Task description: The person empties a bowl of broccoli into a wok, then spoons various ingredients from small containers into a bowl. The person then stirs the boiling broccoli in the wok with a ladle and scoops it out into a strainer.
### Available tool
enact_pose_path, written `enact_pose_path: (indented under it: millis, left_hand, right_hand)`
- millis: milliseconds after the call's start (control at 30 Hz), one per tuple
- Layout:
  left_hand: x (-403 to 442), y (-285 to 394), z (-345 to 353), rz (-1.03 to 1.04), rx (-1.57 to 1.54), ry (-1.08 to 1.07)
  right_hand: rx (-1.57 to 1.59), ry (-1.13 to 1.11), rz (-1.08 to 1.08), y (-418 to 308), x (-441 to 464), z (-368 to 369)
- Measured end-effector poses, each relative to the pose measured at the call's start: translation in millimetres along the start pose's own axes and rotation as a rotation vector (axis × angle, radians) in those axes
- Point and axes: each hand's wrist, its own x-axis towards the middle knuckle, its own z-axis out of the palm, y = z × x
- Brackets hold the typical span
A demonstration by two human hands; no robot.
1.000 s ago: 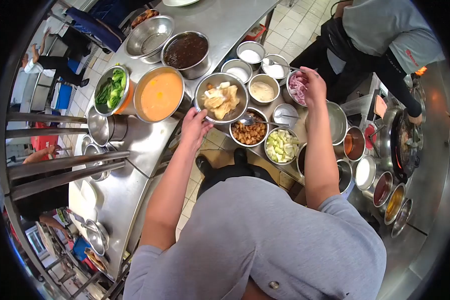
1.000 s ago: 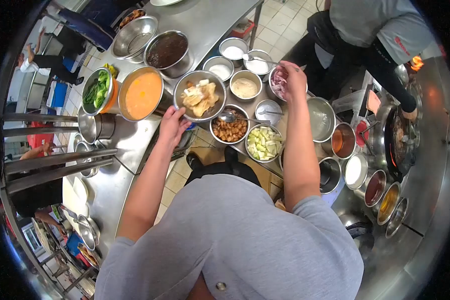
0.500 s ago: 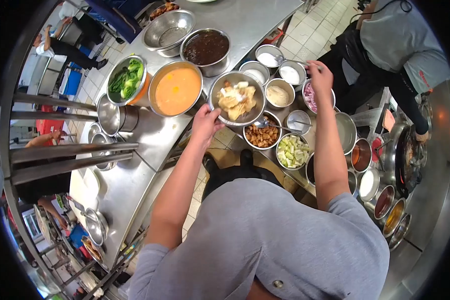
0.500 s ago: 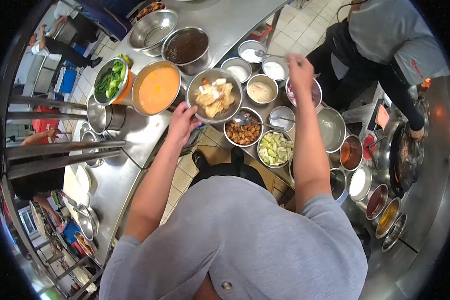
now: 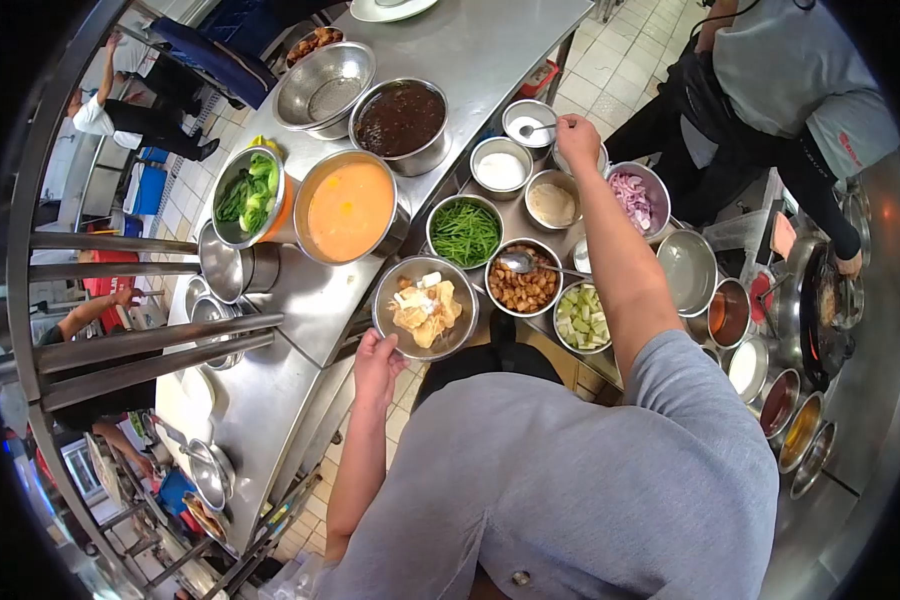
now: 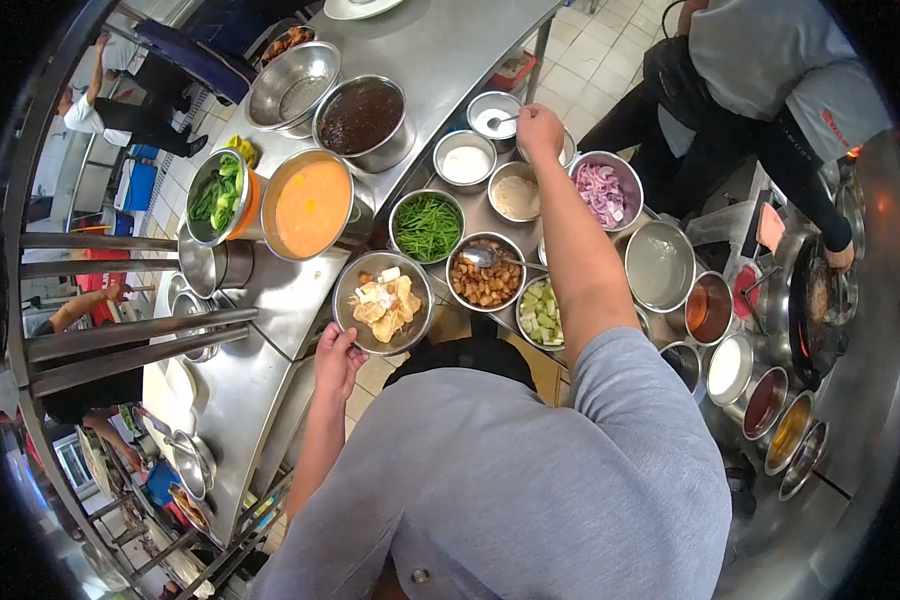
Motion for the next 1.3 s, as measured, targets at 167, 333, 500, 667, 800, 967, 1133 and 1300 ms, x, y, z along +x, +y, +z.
enact_pose_path:
  millis: [167, 333, 500, 667, 800, 967, 1133, 1300]
  left_hand:
    - [4.8, 4.3, 12.6, 0.006, -0.023, -0.017]
    - [6.8, 20.3, 33.7, 0.004, 0.005, -0.061]
    - [20.2, 21.9, 37.3, 0.005, 0.027, -0.113]
    - [38.0, 21.3, 46.1, -0.003, 0.035, -0.125]
    - [52.9, 28.0, 62.8, 0.028, 0.047, -0.139]
    - [69.1, 43.7, 78.9, 0.060, 0.108, -0.131]
    - [61.8, 56.2, 86.8, 0.098, 0.141, -0.130]
    - [44.5, 55.9, 81.2, 0.129, 0.170, -0.093]
  right_hand:
    - [-0.029, -0.014, 0.002, -3.7, 2.5, 15.1]
    - [0.071, 0.005, 0.086, 8.5, 5.6, 10.0]
    - [0.258, -0.017, 0.183, 33.8, 8.4, -15.9]
    - [0.740, -0.079, 0.331, 36.1, -6.7, -49.4]
    - [0.777, -0.210, 0.309, 1.2, -39.6, -88.2]
    - [1.002, -0.361, 0.306, -23.1, -80.1, -115.9]
    - [0.801, -0.303, 0.186, -8.4, -71.6, -105.4]
    - [0.523, -0.045, -0.011, 9.6, -29.3, -55.3]
